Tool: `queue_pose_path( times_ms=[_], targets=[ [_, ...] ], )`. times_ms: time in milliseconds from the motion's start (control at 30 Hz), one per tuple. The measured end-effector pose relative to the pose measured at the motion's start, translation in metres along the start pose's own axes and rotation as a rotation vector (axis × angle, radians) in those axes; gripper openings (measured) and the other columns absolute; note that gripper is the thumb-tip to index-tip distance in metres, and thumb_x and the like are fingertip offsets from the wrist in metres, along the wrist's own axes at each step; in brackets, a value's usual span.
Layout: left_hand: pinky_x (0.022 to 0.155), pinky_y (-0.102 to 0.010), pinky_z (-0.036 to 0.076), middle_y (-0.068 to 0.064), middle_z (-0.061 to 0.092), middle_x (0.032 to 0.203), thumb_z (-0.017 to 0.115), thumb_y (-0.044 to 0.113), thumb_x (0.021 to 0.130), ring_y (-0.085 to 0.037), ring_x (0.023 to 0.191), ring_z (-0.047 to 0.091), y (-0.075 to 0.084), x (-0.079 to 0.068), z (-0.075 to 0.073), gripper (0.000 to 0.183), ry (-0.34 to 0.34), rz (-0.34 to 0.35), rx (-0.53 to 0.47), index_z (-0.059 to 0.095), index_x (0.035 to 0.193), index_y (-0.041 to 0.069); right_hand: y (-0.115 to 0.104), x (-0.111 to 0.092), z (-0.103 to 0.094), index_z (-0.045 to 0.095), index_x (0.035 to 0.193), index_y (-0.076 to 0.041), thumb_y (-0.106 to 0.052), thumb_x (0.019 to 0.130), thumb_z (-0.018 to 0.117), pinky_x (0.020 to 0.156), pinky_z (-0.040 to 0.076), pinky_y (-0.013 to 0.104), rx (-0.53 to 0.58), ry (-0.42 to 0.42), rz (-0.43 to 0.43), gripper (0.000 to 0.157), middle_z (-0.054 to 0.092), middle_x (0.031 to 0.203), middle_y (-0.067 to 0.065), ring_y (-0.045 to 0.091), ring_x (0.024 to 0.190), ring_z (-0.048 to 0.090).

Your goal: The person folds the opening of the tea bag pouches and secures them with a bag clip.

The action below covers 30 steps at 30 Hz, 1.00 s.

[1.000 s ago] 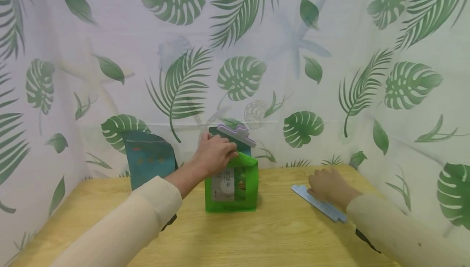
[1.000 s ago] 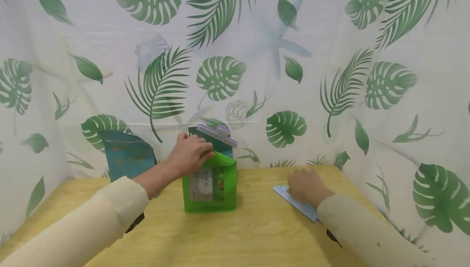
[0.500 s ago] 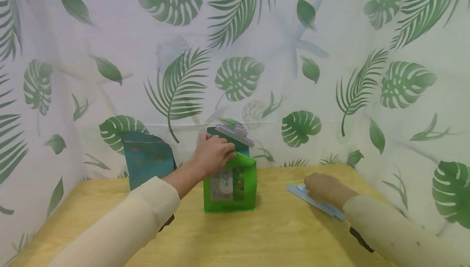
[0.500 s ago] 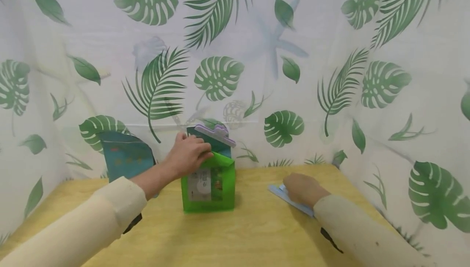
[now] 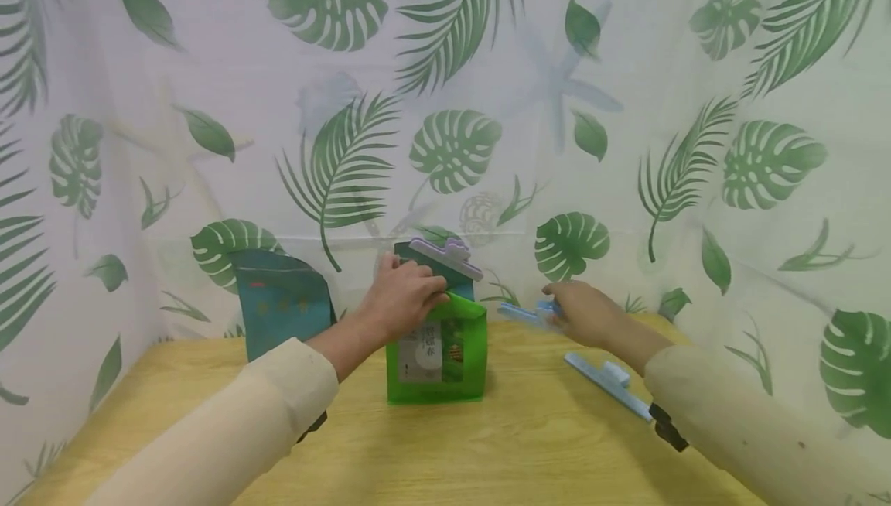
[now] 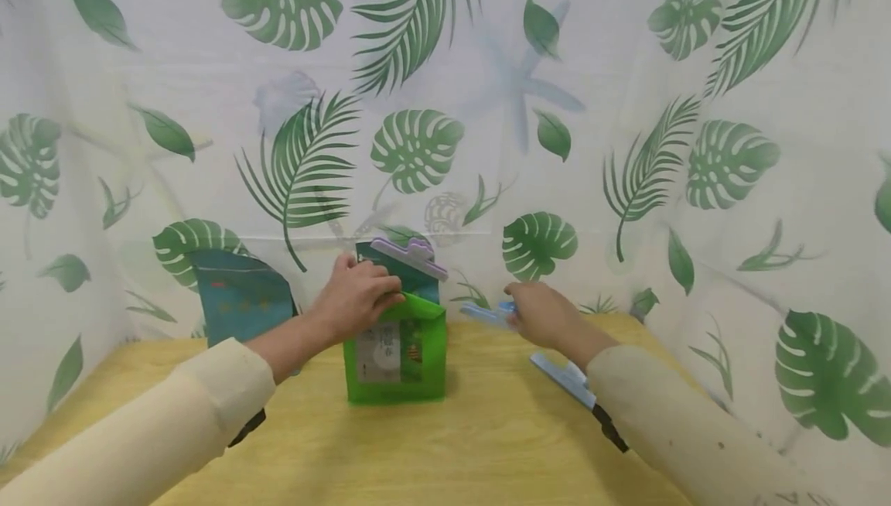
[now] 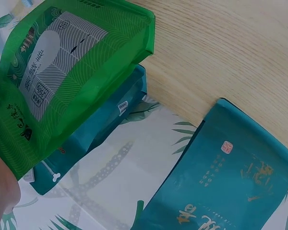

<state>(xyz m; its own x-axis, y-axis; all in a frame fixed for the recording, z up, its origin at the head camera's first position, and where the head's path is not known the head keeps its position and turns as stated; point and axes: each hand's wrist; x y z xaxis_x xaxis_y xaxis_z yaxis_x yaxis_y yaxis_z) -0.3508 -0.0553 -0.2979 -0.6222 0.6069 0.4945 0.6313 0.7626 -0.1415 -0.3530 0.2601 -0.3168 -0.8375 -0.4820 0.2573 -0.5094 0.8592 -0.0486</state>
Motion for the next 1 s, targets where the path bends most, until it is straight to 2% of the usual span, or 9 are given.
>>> queue_pose_path(
  times_ms=[67, 200, 500, 767, 1000],
  targets=[
    [0.080, -0.042, 0.026, 0.005, 0.062, 0.081, 0.058, 0.038, 0.100, -0.017, 0.073, 0.046, 0.001, 0.000, 0.000, 0.020, 0.008, 0.010, -0.001, 0.069, 0.095, 0.021, -0.003, 0.004, -0.005, 0.065, 0.114, 0.009, -0.011, 0.090, 0.073, 0.086, 0.055, 0.049, 0.015, 0.051, -0.017, 0.032, 0.071, 0.105, 0.020, 0.036, 0.097, 0.068],
    [0.078, -0.041, 0.027, 0.005, 0.059, 0.079, 0.059, 0.037, 0.099, -0.016, 0.071, 0.044, 0.003, -0.001, 0.000, 0.019, 0.038, 0.032, -0.009, 0.068, 0.093, 0.021, -0.010, 0.012, -0.014, 0.069, 0.107, 0.004, -0.012, 0.089, 0.075, 0.081, 0.055, 0.046, 0.042, 0.114, -0.050, 0.025, 0.071, 0.098, 0.014, 0.030, 0.091, 0.067],
    [0.075, -0.040, 0.022, 0.005, 0.058, 0.079, 0.060, 0.036, 0.099, -0.015, 0.070, 0.041, 0.002, -0.005, 0.001, 0.017, 0.075, 0.054, 0.002, 0.068, 0.091, 0.022, -0.026, 0.016, -0.027, 0.073, 0.109, 0.000, -0.014, 0.087, 0.076, 0.072, 0.054, 0.037, 0.007, 0.167, -0.171, 0.027, 0.069, 0.089, 0.007, 0.020, 0.080, 0.065],
    [0.073, -0.039, 0.022, 0.003, 0.056, 0.082, 0.059, 0.034, 0.100, -0.017, 0.072, 0.042, 0.003, -0.004, -0.002, 0.017, 0.031, 0.042, -0.032, 0.067, 0.095, 0.020, -0.031, 0.013, -0.025, 0.076, 0.107, 0.000, -0.012, 0.081, 0.080, 0.062, 0.048, 0.027, 0.060, 0.253, -0.224, 0.029, 0.069, 0.083, 0.004, 0.012, 0.069, 0.058],
    [0.068, -0.035, 0.026, 0.003, 0.055, 0.086, 0.058, 0.035, 0.100, -0.017, 0.074, 0.042, 0.003, -0.006, -0.004, 0.016, -0.006, 0.018, -0.057, 0.067, 0.100, 0.022, -0.037, 0.017, -0.014, 0.076, 0.105, 0.000, -0.010, 0.080, 0.081, 0.062, 0.051, 0.028, 0.113, 0.332, -0.268, 0.027, 0.070, 0.082, 0.005, 0.016, 0.070, 0.062]
  ],
)
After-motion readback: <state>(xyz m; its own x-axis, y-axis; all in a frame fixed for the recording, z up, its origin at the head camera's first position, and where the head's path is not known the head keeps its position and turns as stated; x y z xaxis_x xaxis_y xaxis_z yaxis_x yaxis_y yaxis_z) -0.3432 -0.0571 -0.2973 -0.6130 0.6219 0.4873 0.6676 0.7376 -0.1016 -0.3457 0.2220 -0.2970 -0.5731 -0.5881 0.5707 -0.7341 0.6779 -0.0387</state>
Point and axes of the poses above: each hand's wrist, its own x-axis towards the middle knuckle, its own z-axis out of the palm, y = z × x
